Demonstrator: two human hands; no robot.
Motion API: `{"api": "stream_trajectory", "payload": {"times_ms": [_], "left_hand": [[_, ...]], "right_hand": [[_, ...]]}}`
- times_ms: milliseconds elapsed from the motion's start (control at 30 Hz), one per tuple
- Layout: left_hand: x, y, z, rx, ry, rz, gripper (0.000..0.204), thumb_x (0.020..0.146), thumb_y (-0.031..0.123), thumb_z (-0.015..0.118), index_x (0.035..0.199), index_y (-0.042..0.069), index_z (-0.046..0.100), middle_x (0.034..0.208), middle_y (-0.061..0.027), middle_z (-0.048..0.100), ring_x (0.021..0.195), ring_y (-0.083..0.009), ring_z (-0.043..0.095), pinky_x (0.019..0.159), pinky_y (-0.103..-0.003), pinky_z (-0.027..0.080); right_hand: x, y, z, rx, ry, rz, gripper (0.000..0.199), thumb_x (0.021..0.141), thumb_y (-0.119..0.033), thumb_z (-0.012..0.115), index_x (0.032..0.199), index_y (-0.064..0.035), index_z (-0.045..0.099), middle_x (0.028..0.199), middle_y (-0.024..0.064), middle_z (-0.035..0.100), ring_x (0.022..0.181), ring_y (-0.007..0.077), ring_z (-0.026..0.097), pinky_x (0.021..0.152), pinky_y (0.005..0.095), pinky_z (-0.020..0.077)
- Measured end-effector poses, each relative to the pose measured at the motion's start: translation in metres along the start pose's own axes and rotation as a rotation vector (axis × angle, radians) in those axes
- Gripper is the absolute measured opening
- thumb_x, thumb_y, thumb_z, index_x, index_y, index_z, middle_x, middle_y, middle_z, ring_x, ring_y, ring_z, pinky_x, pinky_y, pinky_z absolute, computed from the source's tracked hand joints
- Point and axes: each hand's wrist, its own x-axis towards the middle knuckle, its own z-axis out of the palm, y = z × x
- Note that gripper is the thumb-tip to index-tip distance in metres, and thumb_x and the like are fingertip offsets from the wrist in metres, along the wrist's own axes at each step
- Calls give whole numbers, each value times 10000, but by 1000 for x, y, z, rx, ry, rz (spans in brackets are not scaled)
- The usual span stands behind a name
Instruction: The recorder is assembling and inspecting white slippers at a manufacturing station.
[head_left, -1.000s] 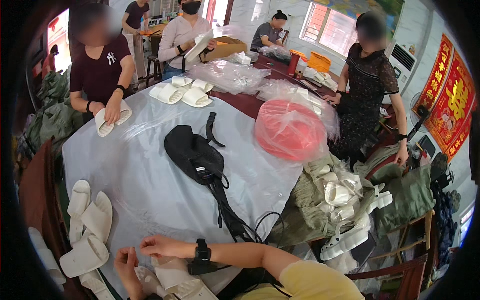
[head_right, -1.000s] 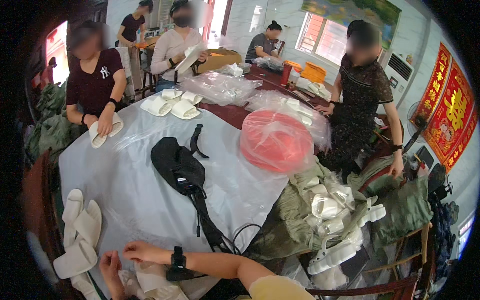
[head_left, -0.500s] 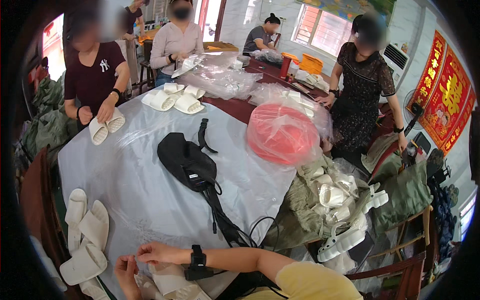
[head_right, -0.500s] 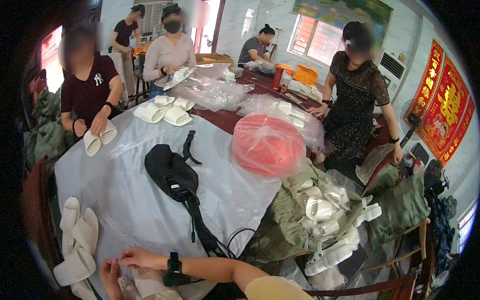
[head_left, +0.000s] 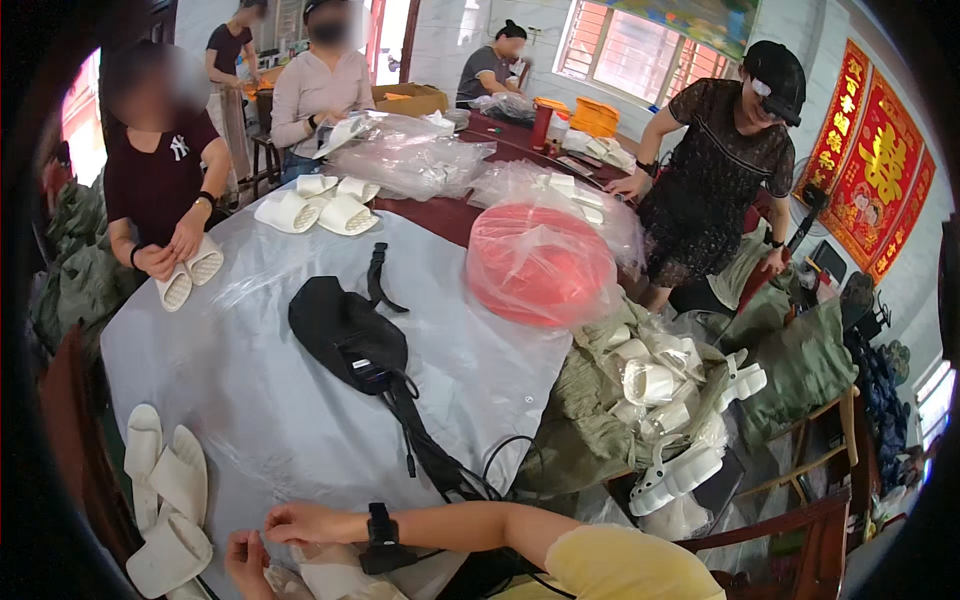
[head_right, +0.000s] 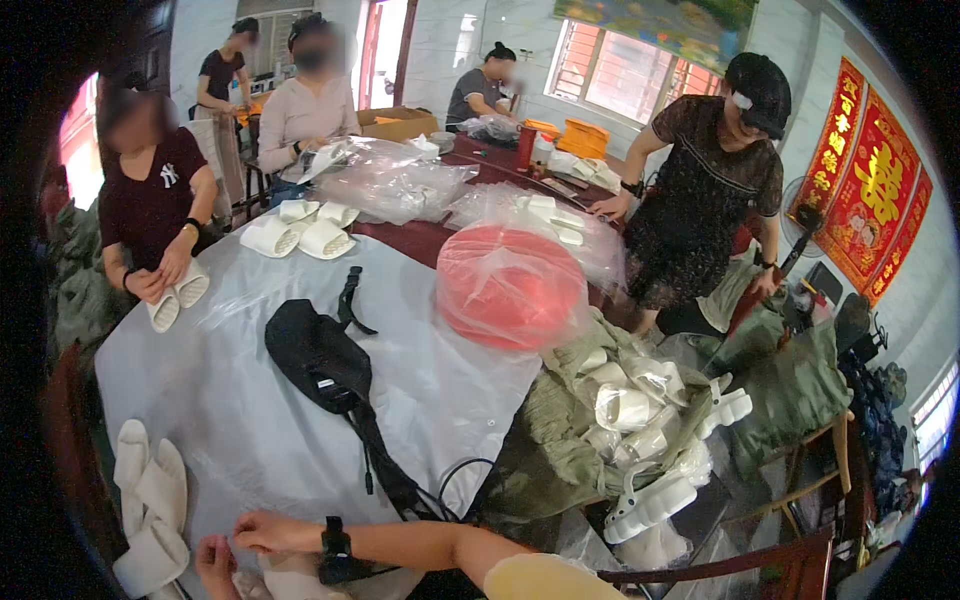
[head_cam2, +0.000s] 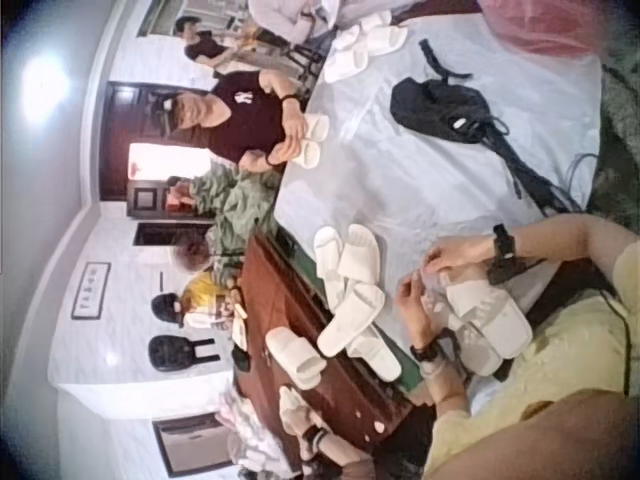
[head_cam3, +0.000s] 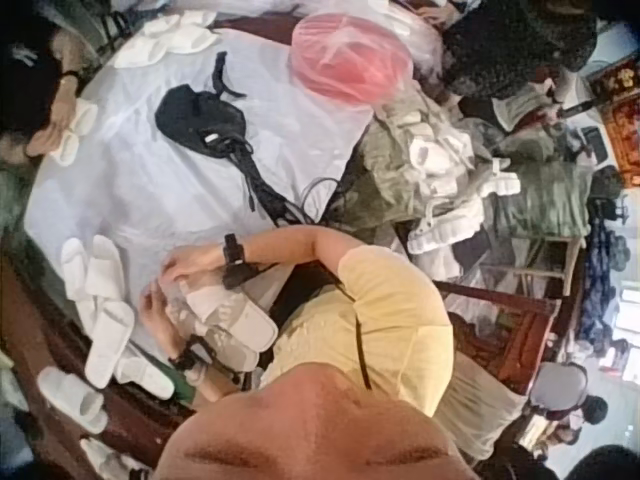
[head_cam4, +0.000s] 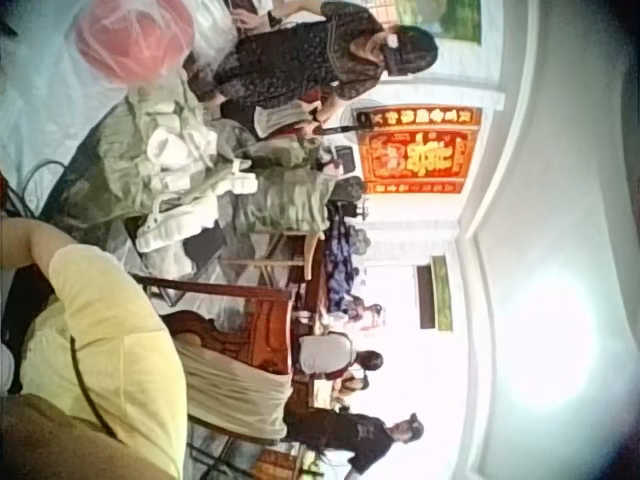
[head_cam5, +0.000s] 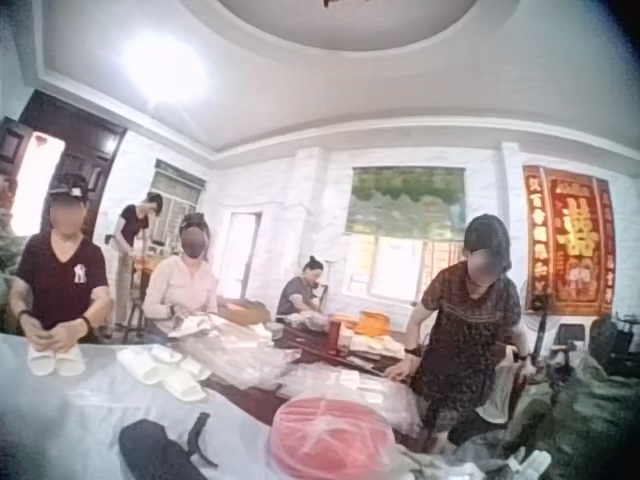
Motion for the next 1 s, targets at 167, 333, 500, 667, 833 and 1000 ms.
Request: {"api": "stream_trajectory", "payload": {"times_ms": [167,333,500,667,833,1000], "left_hand": [[4,-18,-12,38,23,-76,233,873,222,527,892,-9,550,751,-35,500,694,-134,423,621,-274,363],[7,-32,-20,43,17,-26,249,879,245,531,882,-4,531,734,-18,476,670,-130,406,613,-267,352],[0,-9,-7,69,2,-73,240,877,237,529,884,-3,519,711,-12,454,654,-128,394,605,-270,348],[2,-6,-7,51,-21,-98,224,870,223,531,874,-1,517,698,-12,444,651,-127,391,601,-269,346],[2,-15,-12,32,-30,-56,206,864,206,535,860,1,539,746,-33,516,670,-129,421,605,-269,350],[2,-12,-10,37,1,-71,195,860,192,538,848,-2,549,755,-38,537,669,-131,431,611,-272,355]], "right_hand": [[3,7,3,-3,-24,-31,170,844,-222,539,818,-56,512,628,-34,438,545,53,386,496,210,317],[3,6,4,37,-31,-8,167,844,-216,541,802,-58,505,631,-35,445,542,49,390,495,207,318],[7,15,2,56,-12,-42,157,842,-204,540,803,-55,511,628,-31,452,530,50,394,487,208,314],[0,0,4,2,0,-35,151,837,-194,542,809,-48,514,624,-26,455,524,51,393,482,208,310],[4,7,2,35,-15,-33,146,833,-189,542,829,-47,510,640,-28,457,526,46,390,473,207,303],[3,4,4,29,-30,-47,132,831,-177,538,825,-49,507,646,-28,459,518,47,387,472,203,304]]}}
